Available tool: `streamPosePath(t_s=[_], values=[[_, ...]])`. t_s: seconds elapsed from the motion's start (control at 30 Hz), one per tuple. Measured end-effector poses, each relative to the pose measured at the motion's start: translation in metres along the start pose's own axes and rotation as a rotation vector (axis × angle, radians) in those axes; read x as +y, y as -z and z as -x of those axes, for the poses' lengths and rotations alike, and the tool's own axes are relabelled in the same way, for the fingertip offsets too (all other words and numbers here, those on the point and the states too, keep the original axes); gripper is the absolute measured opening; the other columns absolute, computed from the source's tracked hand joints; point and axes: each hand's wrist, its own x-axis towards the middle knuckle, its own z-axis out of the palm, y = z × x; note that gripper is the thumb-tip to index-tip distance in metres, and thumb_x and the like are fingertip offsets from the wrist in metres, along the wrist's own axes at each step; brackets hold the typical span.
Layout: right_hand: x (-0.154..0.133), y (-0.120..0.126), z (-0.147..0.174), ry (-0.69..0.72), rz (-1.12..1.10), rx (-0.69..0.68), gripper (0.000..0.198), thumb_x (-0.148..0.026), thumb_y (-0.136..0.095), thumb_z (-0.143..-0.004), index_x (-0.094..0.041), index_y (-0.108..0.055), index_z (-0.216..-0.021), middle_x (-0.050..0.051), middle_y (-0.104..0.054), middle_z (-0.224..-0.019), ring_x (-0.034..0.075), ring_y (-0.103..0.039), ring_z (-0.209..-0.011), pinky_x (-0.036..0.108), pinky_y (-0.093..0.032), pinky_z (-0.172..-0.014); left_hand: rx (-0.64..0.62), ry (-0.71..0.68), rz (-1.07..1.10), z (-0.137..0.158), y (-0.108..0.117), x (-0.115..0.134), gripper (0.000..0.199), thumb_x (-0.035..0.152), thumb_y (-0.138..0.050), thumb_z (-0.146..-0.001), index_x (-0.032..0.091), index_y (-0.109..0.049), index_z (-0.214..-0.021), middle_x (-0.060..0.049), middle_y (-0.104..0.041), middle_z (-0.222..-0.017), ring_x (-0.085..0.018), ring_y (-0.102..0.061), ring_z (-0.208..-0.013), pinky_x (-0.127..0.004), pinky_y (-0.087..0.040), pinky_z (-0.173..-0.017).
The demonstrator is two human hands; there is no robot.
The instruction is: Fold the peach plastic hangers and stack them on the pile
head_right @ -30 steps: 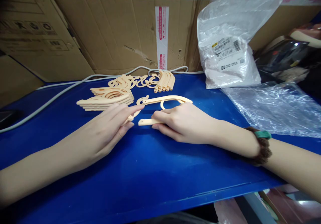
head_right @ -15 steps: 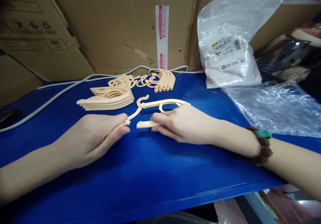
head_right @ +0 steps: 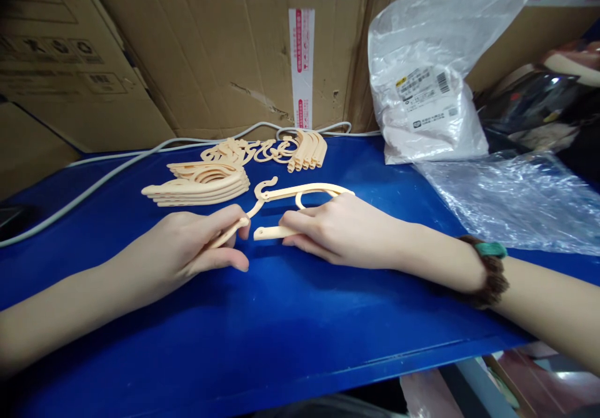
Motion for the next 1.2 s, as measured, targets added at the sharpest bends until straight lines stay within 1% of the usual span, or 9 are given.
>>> streamPosePath(t_s=[0.13, 0.33, 0.47, 0.57, 0.73, 0.83, 0.93, 1.03, 1.2], values=[[0.0, -0.0008, 0.0001, 0.0, 0.004, -0.005, 0.033, -0.035, -0.034, -0.103, -0.016, -0.06, -0.105, 0.005, -0.07, -0.083, 0.015, -0.061, -0.067, 0.027, -0.035, -0.058, 0.033, 0.024, 0.054, 0.0003, 0.0037, 0.0021, 0.049, 0.067, -0.046, -0.09, 0.019, -0.051, -0.082, 0.009, -0.046, -0.055, -0.009, -0.043, -0.047, -0.02, -0.032, -0.052], [0.0001, -0.0003, -0.0002, 0.013, 0.019, 0.009, 0.03, -0.034, -0.036, -0.103, -0.016, -0.06, -0.103, 0.005, -0.07, -0.081, 0.015, -0.06, -0.064, 0.028, -0.036, -0.057, -0.006, -0.013, -0.043, 0.0027, 0.0027, 0.0045, 0.055, 0.067, -0.028, -0.096, 0.02, -0.053, -0.083, 0.009, -0.038, -0.046, -0.01, -0.037, -0.039, -0.021, -0.024, -0.045], [0.0002, 0.0004, 0.0, 0.01, 0.008, -0.001, 0.031, -0.035, -0.035, -0.103, -0.016, -0.06, -0.104, 0.006, -0.07, -0.083, 0.016, -0.061, -0.066, 0.028, -0.036, -0.057, 0.012, -0.042, -0.124, 0.0043, -0.0017, 0.001, 0.057, 0.061, -0.016, -0.1, 0.02, -0.053, -0.085, 0.006, -0.046, -0.049, -0.011, -0.046, -0.041, -0.022, -0.024, -0.045], [-0.0002, 0.0008, -0.0001, 0.008, -0.003, 0.004, 0.031, -0.035, -0.035, -0.103, -0.017, -0.06, -0.105, 0.005, -0.07, -0.084, 0.016, -0.061, -0.066, 0.028, -0.036, -0.058, 0.053, -0.086, -0.202, 0.005, -0.0035, -0.0002, 0.047, 0.05, -0.02, -0.103, 0.02, -0.053, -0.087, 0.005, -0.052, -0.053, -0.012, -0.05, -0.043, -0.022, -0.023, -0.046], [-0.0005, 0.0009, -0.0001, 0.016, 0.005, 0.027, 0.029, -0.033, -0.037, -0.102, -0.017, -0.06, -0.103, 0.004, -0.07, -0.083, 0.015, -0.059, -0.063, 0.028, -0.036, -0.056, 0.036, -0.075, -0.354, 0.0032, -0.0014, 0.0033, 0.035, 0.041, -0.034, -0.102, 0.02, -0.054, -0.082, 0.006, -0.046, -0.05, -0.012, -0.044, -0.041, -0.023, -0.022, -0.045], [0.0001, 0.0008, 0.0005, 0.008, 0.003, 0.039, 0.03, -0.034, -0.037, -0.102, -0.016, -0.061, -0.107, 0.006, -0.071, -0.086, 0.015, -0.06, -0.065, 0.028, -0.037, -0.056, 0.037, -0.067, -0.386, 0.0017, -0.0004, 0.0029, 0.035, 0.043, -0.036, -0.101, 0.02, -0.055, -0.084, 0.005, -0.045, -0.051, -0.013, -0.043, -0.043, -0.023, -0.023, -0.046], [0.0005, 0.0004, 0.0011, -0.006, 0.008, 0.033, 0.036, -0.037, -0.033, -0.104, -0.016, -0.061, -0.11, 0.007, -0.071, -0.086, 0.015, -0.062, -0.066, 0.027, -0.037, -0.057, 0.086, -0.069, -0.408, 0.0015, -0.0008, 0.0006, 0.04, 0.045, -0.029, -0.103, 0.019, -0.056, -0.088, 0.002, -0.05, -0.058, -0.015, -0.046, -0.05, -0.025, -0.026, -0.05], [0.0005, -0.0002, 0.0013, 0.005, 0.02, 0.041, 0.036, -0.036, -0.032, -0.104, -0.016, -0.061, -0.111, 0.006, -0.071, -0.087, 0.015, -0.062, -0.066, 0.027, -0.037, -0.057, 0.081, -0.067, -0.399, 0.0026, -0.0016, -0.0004, 0.044, 0.044, -0.023, -0.104, 0.018, -0.056, -0.091, 0.001, -0.052, -0.062, -0.016, -0.046, -0.053, -0.026, -0.028, -0.051], [-0.0004, 0.0003, 0.0014, 0.022, 0.004, 0.075, 0.034, -0.034, -0.034, -0.103, -0.015, -0.06, -0.112, 0.005, -0.071, -0.087, 0.015, -0.063, -0.066, 0.027, -0.039, -0.057, 0.057, -0.035, -0.316, 0.004, -0.0022, 0.0018, 0.042, 0.05, -0.031, -0.101, 0.019, -0.053, -0.084, 0.004, -0.047, -0.057, -0.014, -0.043, -0.048, -0.025, -0.026, -0.049]])
